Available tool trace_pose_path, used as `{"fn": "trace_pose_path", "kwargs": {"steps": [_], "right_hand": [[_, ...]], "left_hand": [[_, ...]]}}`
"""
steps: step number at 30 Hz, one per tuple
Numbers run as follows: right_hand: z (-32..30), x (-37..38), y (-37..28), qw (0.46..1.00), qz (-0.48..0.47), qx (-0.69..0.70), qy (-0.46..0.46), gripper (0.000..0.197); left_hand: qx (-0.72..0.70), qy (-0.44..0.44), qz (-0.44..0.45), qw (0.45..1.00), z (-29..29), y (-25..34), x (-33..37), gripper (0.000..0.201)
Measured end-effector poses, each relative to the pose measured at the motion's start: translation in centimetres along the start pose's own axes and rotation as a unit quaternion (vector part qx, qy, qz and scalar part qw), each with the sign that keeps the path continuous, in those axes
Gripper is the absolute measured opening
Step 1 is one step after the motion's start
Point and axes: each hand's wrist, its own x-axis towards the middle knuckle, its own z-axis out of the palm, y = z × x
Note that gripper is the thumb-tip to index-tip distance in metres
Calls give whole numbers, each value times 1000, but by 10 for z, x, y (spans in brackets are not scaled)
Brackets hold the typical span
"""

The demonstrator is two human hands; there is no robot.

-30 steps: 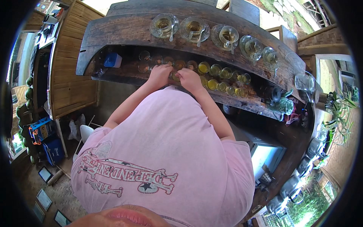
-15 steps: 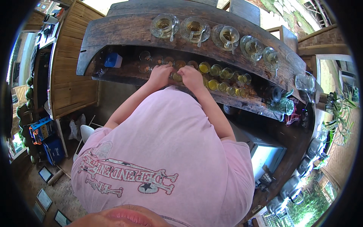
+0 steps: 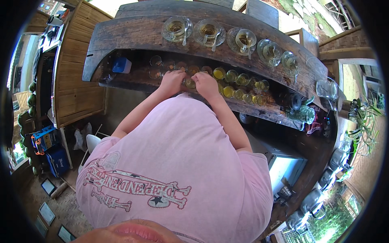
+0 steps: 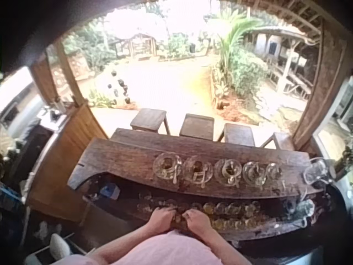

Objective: The person prepares coffee by hand, pouring water from a pitcher into a vessel and handling small cups.

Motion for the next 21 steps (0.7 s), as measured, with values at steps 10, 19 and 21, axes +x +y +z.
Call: {"fn": "trace_pose_path", "kwargs": {"steps": [10,19,21], "right_hand": [[-2,3,1,1000,-4,-1,-12,18],[-4,1,4,1000,-13,23,-3,17],[-3,3,2,999,-36,19,-2,17]], "left_hand": [[6,-26,-12,1000,-3,2,1,51],[14,-29,-13,999,-2,2,2,50],[22,-40,-17,999,-2,3,1,49]]}}
